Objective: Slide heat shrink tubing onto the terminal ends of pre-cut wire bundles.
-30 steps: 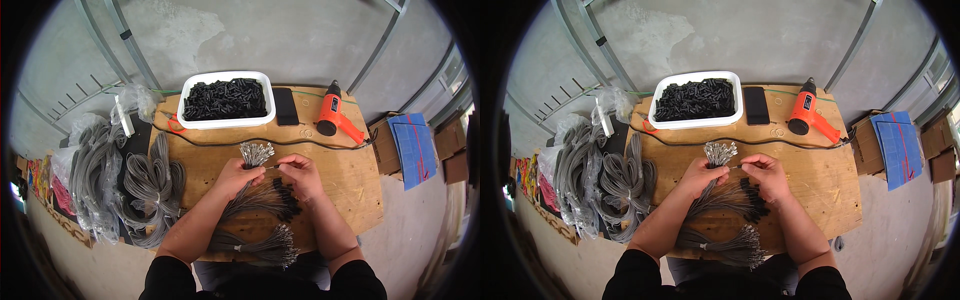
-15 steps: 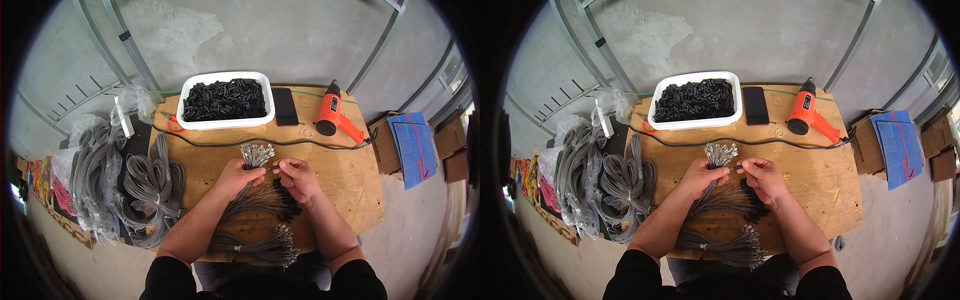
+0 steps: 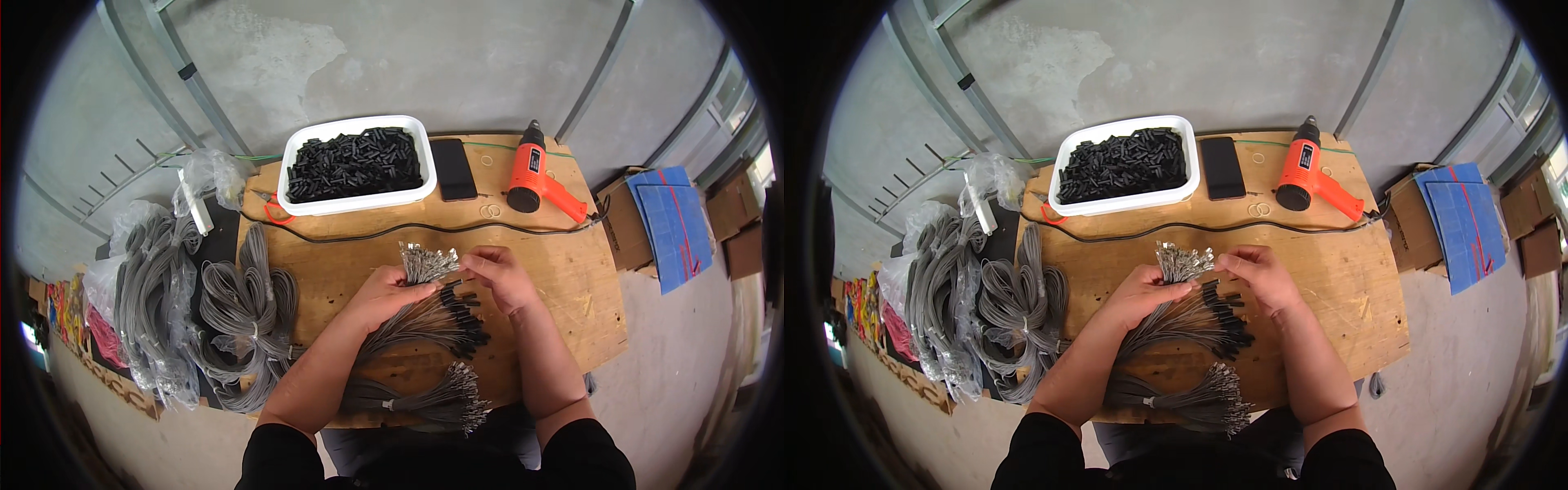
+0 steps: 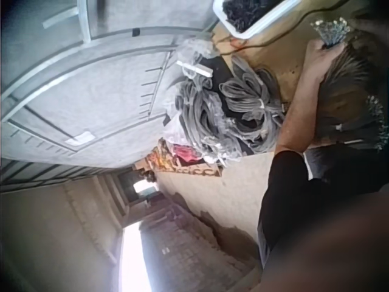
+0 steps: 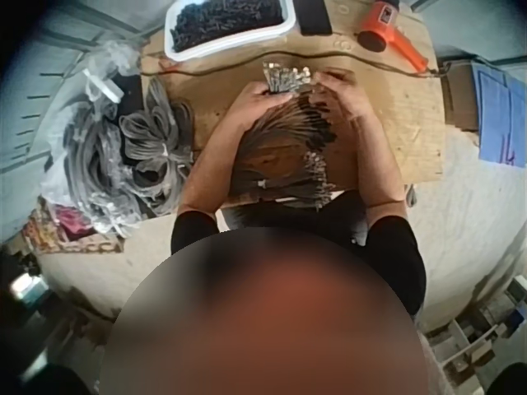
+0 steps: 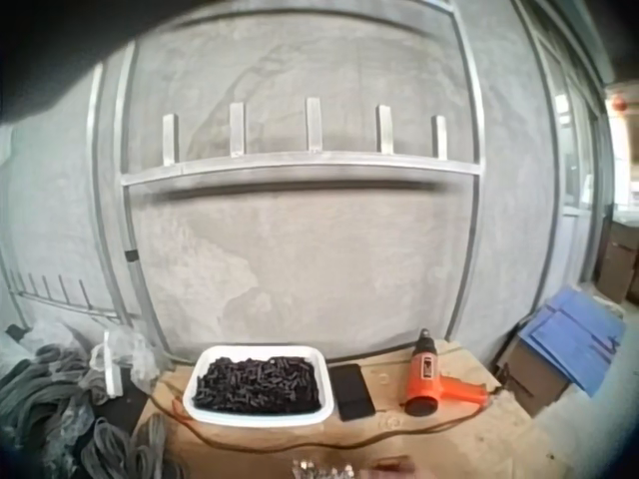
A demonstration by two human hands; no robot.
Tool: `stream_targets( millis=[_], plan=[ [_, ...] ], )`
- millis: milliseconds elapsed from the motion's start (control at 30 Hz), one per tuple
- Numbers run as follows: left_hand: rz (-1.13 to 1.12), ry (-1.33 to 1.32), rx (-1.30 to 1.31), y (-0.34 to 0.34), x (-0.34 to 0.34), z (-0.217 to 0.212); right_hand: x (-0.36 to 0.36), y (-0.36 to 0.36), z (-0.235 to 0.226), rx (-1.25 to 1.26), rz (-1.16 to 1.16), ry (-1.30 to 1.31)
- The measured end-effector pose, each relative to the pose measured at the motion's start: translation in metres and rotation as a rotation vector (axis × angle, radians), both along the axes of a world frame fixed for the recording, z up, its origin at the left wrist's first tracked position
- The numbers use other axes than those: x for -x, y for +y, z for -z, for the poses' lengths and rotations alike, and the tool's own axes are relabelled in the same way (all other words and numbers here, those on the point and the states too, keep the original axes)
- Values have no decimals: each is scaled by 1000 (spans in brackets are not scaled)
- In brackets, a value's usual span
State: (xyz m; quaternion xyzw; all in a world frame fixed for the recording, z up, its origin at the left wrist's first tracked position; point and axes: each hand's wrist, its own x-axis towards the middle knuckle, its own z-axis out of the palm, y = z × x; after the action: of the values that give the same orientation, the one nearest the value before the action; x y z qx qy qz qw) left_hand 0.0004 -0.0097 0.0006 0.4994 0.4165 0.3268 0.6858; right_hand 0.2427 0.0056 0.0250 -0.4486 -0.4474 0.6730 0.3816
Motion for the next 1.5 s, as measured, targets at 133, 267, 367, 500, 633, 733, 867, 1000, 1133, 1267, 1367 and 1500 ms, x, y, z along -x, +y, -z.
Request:
stream_targets(
  millis=[133, 267, 367, 500, 633, 733, 867, 1000, 1133, 1267, 1367, 1500],
  plan=[
    [-19, -16, -19, 2, -1, -5, 0, -3, 7, -233, -69, -127],
    [-53, -62, 8, 3, 3, 4, 17, -9, 2, -566, -78, -392],
    [-42, -103, 32, 3, 2, 6, 25, -12, 7, -732, -15, -449],
    [-74, -132, 181, 3, 0, 0, 29, -13, 10, -923, 53, -596],
    [-114, -118, 197, 3, 0, -5, 26, -15, 5, -960, 48, -621],
    [-158, -155, 111, 4, 7, 3, 10, -9, 2, -886, -104, -655],
    [-180, -89, 10, 6, 12, 3, -15, -3, 5, -705, -348, -755],
    [-143, -44, 4, 6, 10, 3, -9, -5, 2, -792, -353, -756],
    [-141, -46, 43, 5, 9, 3, 16, -14, 4, -803, -358, -805],
    [-174, -125, 144, 6, 11, 2, 21, -20, 2, -892, -439, -860],
    [-173, -120, 180, 6, 11, -2, 16, -23, -2, -909, -539, -862],
    [-156, -101, 189, 4, 9, -3, 17, -17, 4, -758, -380, -655]
  ],
)
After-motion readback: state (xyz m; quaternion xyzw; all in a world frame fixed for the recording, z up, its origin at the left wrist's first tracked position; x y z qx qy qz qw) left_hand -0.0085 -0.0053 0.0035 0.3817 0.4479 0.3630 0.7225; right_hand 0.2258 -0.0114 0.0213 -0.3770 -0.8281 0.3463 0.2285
